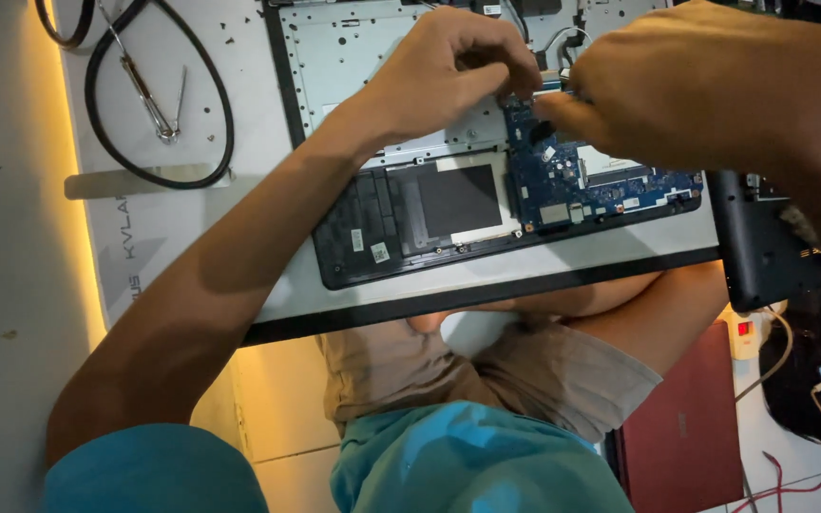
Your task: Removing a motherboard from a laptop by unscrewing it and disconnecting internal ribbon cables.
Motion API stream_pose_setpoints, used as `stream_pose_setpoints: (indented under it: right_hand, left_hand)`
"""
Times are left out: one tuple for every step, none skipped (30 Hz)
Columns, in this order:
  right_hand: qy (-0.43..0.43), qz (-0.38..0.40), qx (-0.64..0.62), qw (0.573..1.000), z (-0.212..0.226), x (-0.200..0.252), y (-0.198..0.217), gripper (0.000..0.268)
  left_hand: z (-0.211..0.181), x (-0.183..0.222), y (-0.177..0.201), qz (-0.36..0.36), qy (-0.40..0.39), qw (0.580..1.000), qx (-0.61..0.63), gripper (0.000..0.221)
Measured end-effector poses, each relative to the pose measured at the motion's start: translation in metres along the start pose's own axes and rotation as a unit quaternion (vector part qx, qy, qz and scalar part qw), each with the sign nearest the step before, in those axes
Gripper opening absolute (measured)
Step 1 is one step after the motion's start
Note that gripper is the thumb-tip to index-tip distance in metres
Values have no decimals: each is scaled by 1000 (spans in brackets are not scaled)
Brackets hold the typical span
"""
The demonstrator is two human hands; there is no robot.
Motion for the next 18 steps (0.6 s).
stream_pose_setpoints:
  right_hand:
    - [-1,-1,7,1000,0,0,0,82]
    - [-2,-2,15,1000,-1,1,-1,80]
    - [-2,-2,15,1000,0,1,0,80]
    - [-4,2,14,1000,1,0,1,79]
    - [-7,6,14,1000,1,1,1,78]
    - [-7,6,14,1000,1,1,2,78]
    - [1,-2,2,1000,2,0,2,81]
    - [9,-10,-10,1000,3,-1,3,85]
    - [8,-10,-11,1000,4,0,4,85]
    - [3,-8,-7,1000,6,0,6,84]
    - [0,-8,-3,1000,9,-1,8,83]
    - [2,-9,-2,1000,9,-2,8,83]
    - [-7,-2,-3,1000,9,-4,8,84]
    - [-16,5,-3,1000,9,-6,8,84]
    - [-14,6,-3,1000,4,-12,0,84]
    - [27,-33,99,994,1,-17,-7,62]
    - [67,-73,198,975,-1,-23,-14,43]
    - [68,-73,197,975,-3,-24,-20,43]
  left_hand:
    - [-2,0,0,-4,-3,1000,-16,28]
    - [-4,1,0,-8,-6,999,-32,28]
    - [-4,1,1,-8,-5,999,-32,28]
    - [-3,2,1,-6,-5,999,-35,28]
    - [-2,1,0,-3,-5,999,-38,28]
    - [-1,1,0,-3,-6,999,-37,28]
    - [-1,1,0,-2,-8,999,-45,27]
    - [0,1,0,-2,-9,999,-52,26]
    - [1,0,-1,-1,-9,999,-51,26]
    - [1,0,-1,3,-11,998,-66,26]
    - [1,2,0,5,-11,996,-83,27]
    - [0,2,0,4,-10,996,-84,27]
    - [-2,2,0,3,-12,998,-65,28]
    - [-3,2,0,1,-14,999,-46,30]
    - [-2,3,0,0,-13,999,-46,30]
    - [-1,3,0,-2,-10,999,-48,29]
    - [0,3,0,-2,-7,999,-50,29]
    - [0,3,0,-3,-5,999,-49,29]
Point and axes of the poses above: each hand's wrist, its own x-axis away from the middle knuckle, its own y-axis out of the back of the hand, z = x × y, the point moved 2 cm from there along -x, towards the middle knuckle
